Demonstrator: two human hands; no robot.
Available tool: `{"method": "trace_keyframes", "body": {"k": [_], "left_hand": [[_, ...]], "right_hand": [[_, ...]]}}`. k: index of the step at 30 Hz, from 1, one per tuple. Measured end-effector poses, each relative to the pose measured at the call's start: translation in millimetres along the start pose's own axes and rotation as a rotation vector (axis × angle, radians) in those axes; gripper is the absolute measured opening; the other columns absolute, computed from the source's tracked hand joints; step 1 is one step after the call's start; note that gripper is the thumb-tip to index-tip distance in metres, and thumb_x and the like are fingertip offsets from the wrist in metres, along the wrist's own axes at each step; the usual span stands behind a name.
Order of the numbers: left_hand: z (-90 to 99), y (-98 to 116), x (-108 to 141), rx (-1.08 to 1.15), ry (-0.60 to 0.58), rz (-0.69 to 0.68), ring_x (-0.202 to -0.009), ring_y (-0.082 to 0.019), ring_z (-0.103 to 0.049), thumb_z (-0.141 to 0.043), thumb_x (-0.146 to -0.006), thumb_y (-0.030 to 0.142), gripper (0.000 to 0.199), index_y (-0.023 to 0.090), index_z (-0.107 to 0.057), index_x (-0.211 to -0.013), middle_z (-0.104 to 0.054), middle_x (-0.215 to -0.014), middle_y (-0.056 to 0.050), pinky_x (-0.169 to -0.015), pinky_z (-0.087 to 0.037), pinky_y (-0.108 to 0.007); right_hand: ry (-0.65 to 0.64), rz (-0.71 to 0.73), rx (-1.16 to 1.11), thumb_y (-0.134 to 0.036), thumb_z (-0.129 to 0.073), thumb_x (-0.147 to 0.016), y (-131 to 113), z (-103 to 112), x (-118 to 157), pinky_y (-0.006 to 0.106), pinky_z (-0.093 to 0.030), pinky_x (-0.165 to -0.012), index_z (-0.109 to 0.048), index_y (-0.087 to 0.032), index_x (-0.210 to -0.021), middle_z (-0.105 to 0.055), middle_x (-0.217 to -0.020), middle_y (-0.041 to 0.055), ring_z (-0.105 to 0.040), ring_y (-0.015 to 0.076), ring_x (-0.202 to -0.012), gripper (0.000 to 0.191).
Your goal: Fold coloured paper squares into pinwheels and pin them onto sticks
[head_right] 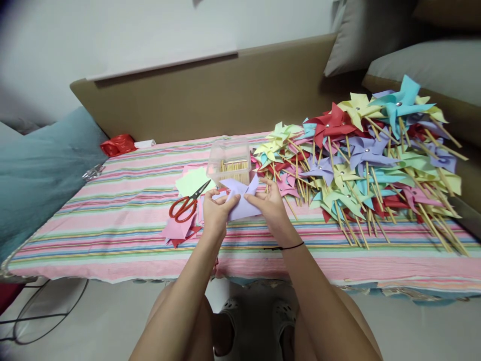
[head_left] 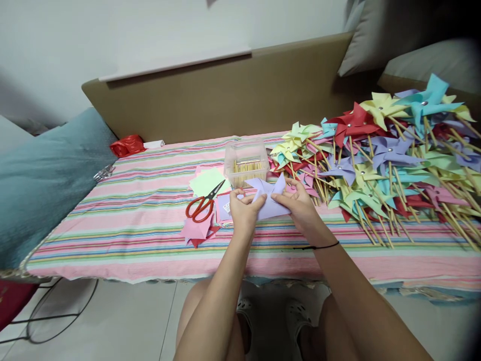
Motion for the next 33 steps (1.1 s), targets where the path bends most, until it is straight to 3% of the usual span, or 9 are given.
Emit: {"method": "trace_keyframes", "body": {"k": [15,33], "left_hand": [[-1.8,0.5,0.7,-0.104,-0.094,-0.017,-0.047,-0.013,-0.061,-0.079,-0.053,0.025,0.059,0.024,-0.031,-0.087,-0.069,-0.062,0.003,-0.051,-0.048,-0.024],[-1.0,-2.5,0.4,-0.116,-0.040,-0.037,-0.047,-0.014,-0.061,-0.079,-0.054,0.025,0.061,0.024,-0.030,-0.089,-0.068,-0.061,0.004,-0.052,-0.047,-0.025]], "right_hand": [[0.093,-0.004,-0.002,-0.023,-0.084,-0.044,-2.4,4.0,-0.9,0.034,-0.052,-0.069,-0.042,-0.024,-0.108,-0.069,-0.068,-0.0038,-0.067,0.0189,-0.067,0.077],[0.054,-0.011,0.013,-0.026,-0.084,-0.046,-4.5,3.6,0.2,0.030,-0.051,-0.064,-0.041,-0.025,-0.109,-0.069,-0.067,-0.0051,-0.065,0.0158,-0.062,0.077]]}}
Point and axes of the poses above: each hand's wrist, its own x-axis away from the middle knuckle, its own z-axis out of the back of the hand, y = z × x, the point moved 3 cm from there along -x, towards the middle knuckle
